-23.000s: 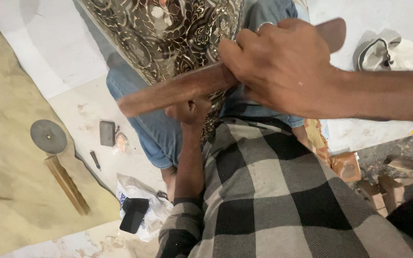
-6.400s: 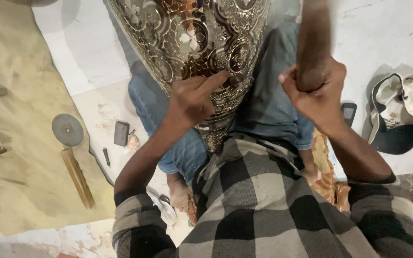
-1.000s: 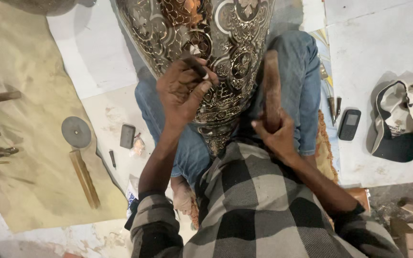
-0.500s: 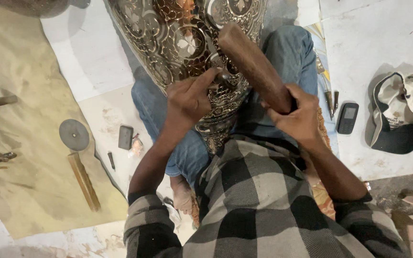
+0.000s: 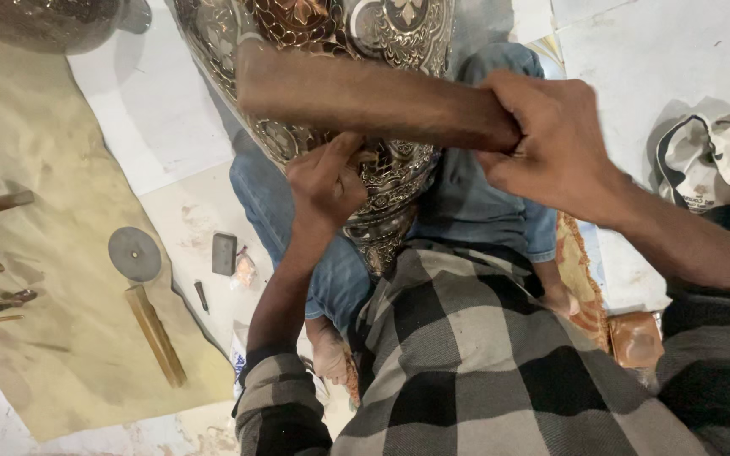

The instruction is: The person sits on the floor holding a wooden mallet in one hand and a small punch in the other, repeatedly striking the punch against the embossed surface of a large ornate brass vessel, repositioning the punch on different decorative areas to work the metal.

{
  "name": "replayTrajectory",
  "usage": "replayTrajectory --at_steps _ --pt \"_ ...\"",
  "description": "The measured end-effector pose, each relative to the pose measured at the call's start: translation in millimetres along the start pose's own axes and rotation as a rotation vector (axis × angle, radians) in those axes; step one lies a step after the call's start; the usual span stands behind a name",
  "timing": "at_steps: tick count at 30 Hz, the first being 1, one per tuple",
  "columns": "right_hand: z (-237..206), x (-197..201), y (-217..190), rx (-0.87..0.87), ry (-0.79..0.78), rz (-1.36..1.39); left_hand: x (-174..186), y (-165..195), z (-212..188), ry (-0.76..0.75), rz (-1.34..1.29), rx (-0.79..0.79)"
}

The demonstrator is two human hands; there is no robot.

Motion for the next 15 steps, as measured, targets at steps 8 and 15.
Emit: replayTrajectory --at_steps 8,15 --pt "6 -5 2 -0.156 -0.095 0.325 2 4 2 0.006 0.018 0.038" --pt "6 -17 5 -0.052 -0.039 0.120 5 6 5 -0.062 -0.007 0.034"
Point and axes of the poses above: each hand's wrist, its own z-axis towards the middle knuckle, its own x-axis out of the back of the hand, y = z × x, the point moved 2 cm from there along z, towards the middle knuckle, and after that the axes turned 11 degrees about -z, right-handed, at the moved point
